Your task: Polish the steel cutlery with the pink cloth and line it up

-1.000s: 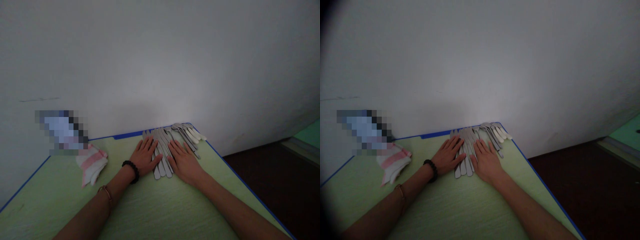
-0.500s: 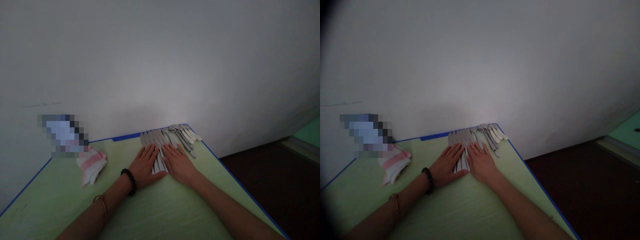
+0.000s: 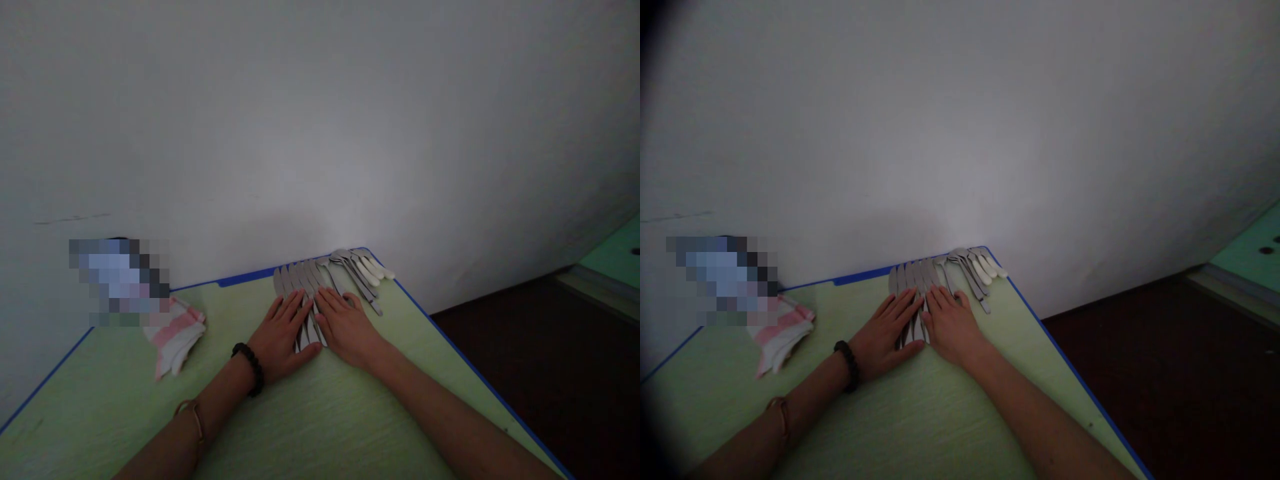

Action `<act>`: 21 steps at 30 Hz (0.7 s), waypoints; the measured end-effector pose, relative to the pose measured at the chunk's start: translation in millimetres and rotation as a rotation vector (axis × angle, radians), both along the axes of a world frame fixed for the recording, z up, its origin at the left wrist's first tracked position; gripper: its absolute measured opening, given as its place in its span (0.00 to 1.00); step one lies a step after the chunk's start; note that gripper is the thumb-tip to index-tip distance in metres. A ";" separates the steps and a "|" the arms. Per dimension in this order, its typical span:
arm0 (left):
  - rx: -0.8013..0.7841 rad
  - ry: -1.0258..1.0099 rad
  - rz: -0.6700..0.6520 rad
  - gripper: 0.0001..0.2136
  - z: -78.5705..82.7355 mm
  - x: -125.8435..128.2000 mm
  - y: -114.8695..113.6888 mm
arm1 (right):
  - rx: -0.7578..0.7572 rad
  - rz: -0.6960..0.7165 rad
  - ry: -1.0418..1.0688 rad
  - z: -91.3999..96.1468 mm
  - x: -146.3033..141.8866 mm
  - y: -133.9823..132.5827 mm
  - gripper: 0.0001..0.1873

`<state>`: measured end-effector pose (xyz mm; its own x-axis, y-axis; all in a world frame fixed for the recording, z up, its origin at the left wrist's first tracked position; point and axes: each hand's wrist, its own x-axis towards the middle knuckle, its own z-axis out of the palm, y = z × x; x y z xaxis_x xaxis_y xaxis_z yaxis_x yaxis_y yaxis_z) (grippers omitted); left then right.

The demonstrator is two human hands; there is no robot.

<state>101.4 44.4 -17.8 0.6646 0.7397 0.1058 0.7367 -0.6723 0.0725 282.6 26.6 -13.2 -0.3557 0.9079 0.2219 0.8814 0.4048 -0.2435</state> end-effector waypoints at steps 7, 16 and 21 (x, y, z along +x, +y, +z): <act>-0.031 0.011 -0.008 0.40 1.3 3.1 -1.7 | -0.201 0.178 -0.029 15.9 20.7 -0.4 0.28; -0.025 -0.021 0.014 0.34 1.5 5.6 -5.8 | -0.141 0.160 -0.121 8.3 17.1 -1.6 0.28; -0.025 -0.053 -0.019 0.37 3.5 4.4 -6.9 | -0.123 0.186 -0.127 7.4 19.0 -1.3 0.28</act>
<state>105.8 37.5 -14.3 0.6722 0.7302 0.1223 0.7189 -0.6833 0.1280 301.6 25.3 -5.8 -0.5370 0.8416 0.0572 0.8211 0.5371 -0.1932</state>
